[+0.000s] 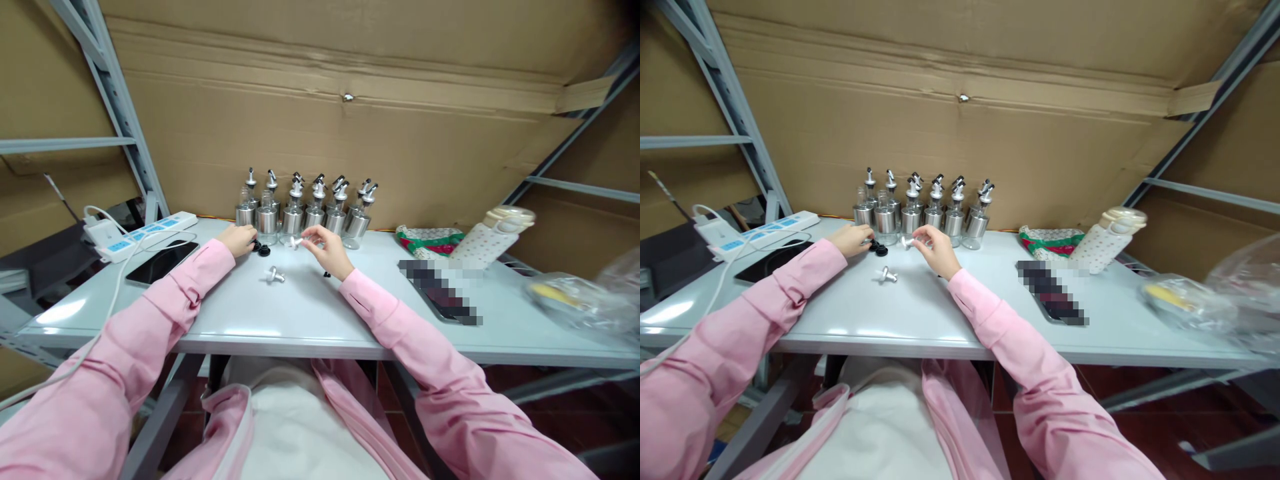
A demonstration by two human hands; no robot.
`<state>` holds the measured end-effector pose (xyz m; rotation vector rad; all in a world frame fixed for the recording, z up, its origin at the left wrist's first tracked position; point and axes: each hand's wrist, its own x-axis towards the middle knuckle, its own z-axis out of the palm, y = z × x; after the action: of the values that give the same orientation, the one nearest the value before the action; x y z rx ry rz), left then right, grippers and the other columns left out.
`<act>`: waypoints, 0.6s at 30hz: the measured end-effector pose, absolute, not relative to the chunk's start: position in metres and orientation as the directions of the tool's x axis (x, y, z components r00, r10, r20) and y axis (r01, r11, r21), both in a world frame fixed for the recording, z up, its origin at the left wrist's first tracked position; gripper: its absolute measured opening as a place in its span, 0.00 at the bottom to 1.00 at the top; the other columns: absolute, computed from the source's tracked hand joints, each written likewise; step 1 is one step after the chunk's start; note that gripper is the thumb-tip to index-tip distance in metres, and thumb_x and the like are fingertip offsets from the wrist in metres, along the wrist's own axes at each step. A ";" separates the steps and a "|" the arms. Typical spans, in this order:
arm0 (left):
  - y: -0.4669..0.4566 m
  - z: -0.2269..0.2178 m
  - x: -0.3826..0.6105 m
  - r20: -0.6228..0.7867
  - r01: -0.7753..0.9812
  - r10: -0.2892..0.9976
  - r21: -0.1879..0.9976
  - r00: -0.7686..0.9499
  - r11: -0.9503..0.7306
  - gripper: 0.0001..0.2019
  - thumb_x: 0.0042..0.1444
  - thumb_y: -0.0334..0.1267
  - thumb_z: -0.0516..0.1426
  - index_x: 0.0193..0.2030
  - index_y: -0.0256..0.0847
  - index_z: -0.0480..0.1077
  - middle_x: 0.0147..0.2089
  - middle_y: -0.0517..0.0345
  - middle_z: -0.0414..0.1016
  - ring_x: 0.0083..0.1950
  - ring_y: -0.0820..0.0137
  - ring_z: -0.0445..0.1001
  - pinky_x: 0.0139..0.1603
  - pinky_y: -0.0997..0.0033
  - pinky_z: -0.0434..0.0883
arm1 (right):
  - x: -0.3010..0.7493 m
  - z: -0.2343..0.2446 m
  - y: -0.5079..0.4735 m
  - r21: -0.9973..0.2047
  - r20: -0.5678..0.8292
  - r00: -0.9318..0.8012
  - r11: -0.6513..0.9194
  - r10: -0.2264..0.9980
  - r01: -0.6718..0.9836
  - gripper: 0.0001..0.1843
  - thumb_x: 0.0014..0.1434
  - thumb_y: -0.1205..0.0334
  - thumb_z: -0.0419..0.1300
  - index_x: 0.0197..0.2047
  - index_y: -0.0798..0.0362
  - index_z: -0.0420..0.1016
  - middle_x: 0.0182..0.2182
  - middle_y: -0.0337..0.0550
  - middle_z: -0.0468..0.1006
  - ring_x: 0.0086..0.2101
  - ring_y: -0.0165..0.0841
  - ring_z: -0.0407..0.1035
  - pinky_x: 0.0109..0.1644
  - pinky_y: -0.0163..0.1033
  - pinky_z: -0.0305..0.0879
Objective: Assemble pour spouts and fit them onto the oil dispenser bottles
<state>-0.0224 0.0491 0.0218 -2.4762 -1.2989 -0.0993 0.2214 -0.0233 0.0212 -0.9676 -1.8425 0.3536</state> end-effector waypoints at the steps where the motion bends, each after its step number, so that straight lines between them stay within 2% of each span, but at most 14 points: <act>1: 0.048 0.023 -0.021 0.226 0.799 0.771 -0.267 0.595 -0.538 0.11 0.53 0.35 0.48 0.39 0.38 0.68 0.43 0.51 0.72 0.39 0.65 0.73 0.36 0.69 0.62 | 0.222 0.020 -0.022 -0.599 0.645 -0.220 0.662 0.732 0.451 0.04 0.51 0.63 0.56 0.31 0.54 0.68 0.33 0.43 0.72 0.32 0.30 0.65 0.38 0.36 0.63; 6: 0.036 0.029 -0.011 0.321 0.762 0.691 -0.234 0.647 -0.604 0.13 0.59 0.36 0.43 0.41 0.38 0.67 0.42 0.52 0.73 0.37 0.68 0.72 0.36 0.70 0.62 | 0.221 0.016 -0.021 -0.557 0.626 -0.329 0.700 0.707 0.446 0.02 0.50 0.68 0.55 0.27 0.54 0.68 0.32 0.42 0.72 0.31 0.29 0.66 0.38 0.36 0.63; 9: 0.027 0.031 -0.003 0.292 0.740 0.683 -0.193 0.670 -0.644 0.16 0.61 0.39 0.41 0.38 0.39 0.67 0.38 0.53 0.73 0.35 0.69 0.72 0.35 0.71 0.61 | 0.219 0.016 -0.023 -0.523 0.566 -0.403 0.691 0.719 0.499 0.02 0.49 0.69 0.57 0.28 0.54 0.69 0.30 0.41 0.72 0.29 0.28 0.65 0.38 0.35 0.61; 14: 0.017 0.033 0.002 0.269 0.719 0.684 -0.050 0.678 -0.693 0.19 0.62 0.46 0.40 0.36 0.40 0.67 0.35 0.56 0.74 0.34 0.69 0.72 0.35 0.72 0.61 | 0.217 0.017 -0.026 -0.499 0.491 -0.427 0.647 0.760 0.577 0.05 0.48 0.65 0.61 0.30 0.55 0.70 0.25 0.37 0.72 0.26 0.26 0.64 0.36 0.33 0.58; 18: 0.010 0.027 0.003 0.264 0.664 0.641 0.003 0.720 -0.747 0.21 0.62 0.48 0.38 0.41 0.40 0.67 0.36 0.56 0.74 0.35 0.68 0.72 0.37 0.71 0.61 | 0.219 0.015 -0.024 -0.402 0.449 -0.461 0.634 0.765 0.661 0.10 0.50 0.61 0.61 0.22 0.55 0.66 0.22 0.37 0.70 0.24 0.25 0.61 0.31 0.31 0.54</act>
<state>0.0027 0.0100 0.0273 -2.8277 -1.0759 -0.3823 0.2188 -0.0242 0.0149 -1.1096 -2.2509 0.2261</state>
